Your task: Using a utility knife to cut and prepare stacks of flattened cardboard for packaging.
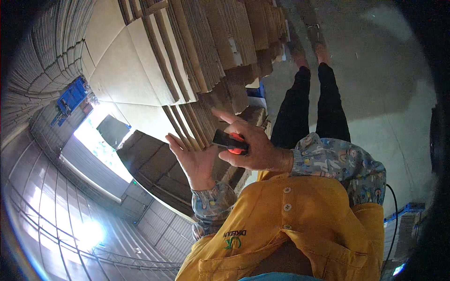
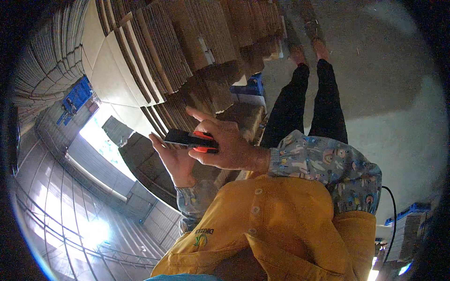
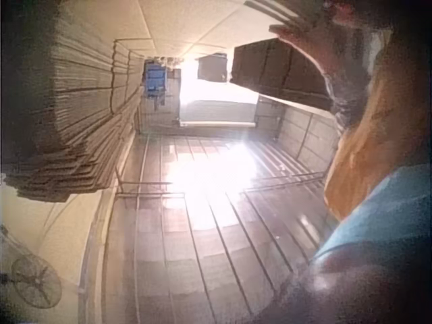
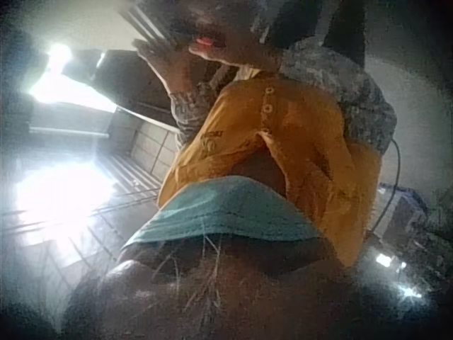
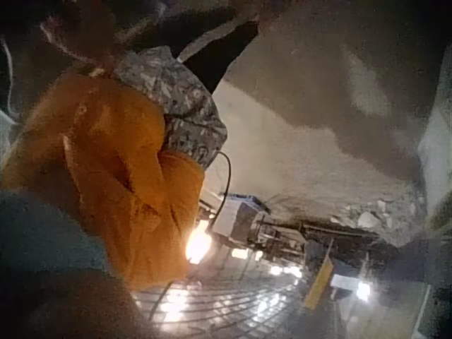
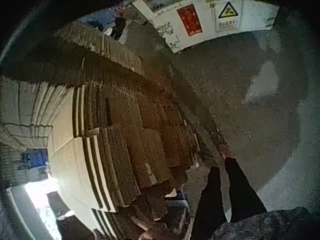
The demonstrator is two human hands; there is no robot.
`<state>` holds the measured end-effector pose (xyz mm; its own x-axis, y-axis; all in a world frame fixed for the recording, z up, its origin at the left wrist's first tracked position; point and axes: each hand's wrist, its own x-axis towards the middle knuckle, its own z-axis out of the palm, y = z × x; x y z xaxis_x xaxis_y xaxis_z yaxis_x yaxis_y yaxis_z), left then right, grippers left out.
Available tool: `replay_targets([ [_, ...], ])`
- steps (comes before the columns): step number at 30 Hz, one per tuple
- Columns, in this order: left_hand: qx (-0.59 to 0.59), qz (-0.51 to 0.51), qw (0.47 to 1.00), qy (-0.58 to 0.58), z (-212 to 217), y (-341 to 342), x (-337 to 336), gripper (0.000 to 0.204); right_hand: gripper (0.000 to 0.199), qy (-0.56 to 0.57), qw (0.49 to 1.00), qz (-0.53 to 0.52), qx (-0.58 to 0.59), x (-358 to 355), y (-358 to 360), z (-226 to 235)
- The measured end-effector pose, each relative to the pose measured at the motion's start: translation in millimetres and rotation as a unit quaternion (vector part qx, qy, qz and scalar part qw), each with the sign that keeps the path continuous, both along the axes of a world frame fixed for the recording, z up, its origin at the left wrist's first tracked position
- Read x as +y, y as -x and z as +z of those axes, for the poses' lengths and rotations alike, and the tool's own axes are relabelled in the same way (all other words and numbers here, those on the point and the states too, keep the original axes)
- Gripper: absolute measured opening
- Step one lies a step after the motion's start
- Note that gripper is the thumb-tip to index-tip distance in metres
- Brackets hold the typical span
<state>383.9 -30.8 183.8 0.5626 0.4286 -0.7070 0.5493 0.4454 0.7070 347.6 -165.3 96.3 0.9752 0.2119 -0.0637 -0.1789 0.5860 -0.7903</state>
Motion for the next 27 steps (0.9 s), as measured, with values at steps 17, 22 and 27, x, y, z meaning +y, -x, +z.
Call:
replay_targets([
  [17,0.026,0.0,0.999,0.027,-5.3,-2.2,-0.1,0.052,0.045,0.098,0.986,-0.044,0.123,5.5,-4.3,-23.9],
  [22,0.02,0.024,0.999,0.043,-3.3,-2.4,2.3,0.054,0.036,0.175,0.982,-0.058,0.037,12.5,1.2,-18.2],
  [27,0.017,0.0,0.997,0.077,6.4,-4.7,0.6,0.046,0.036,0.144,0.989,-0.035,0.019,8.9,-1.1,-1.7],
])
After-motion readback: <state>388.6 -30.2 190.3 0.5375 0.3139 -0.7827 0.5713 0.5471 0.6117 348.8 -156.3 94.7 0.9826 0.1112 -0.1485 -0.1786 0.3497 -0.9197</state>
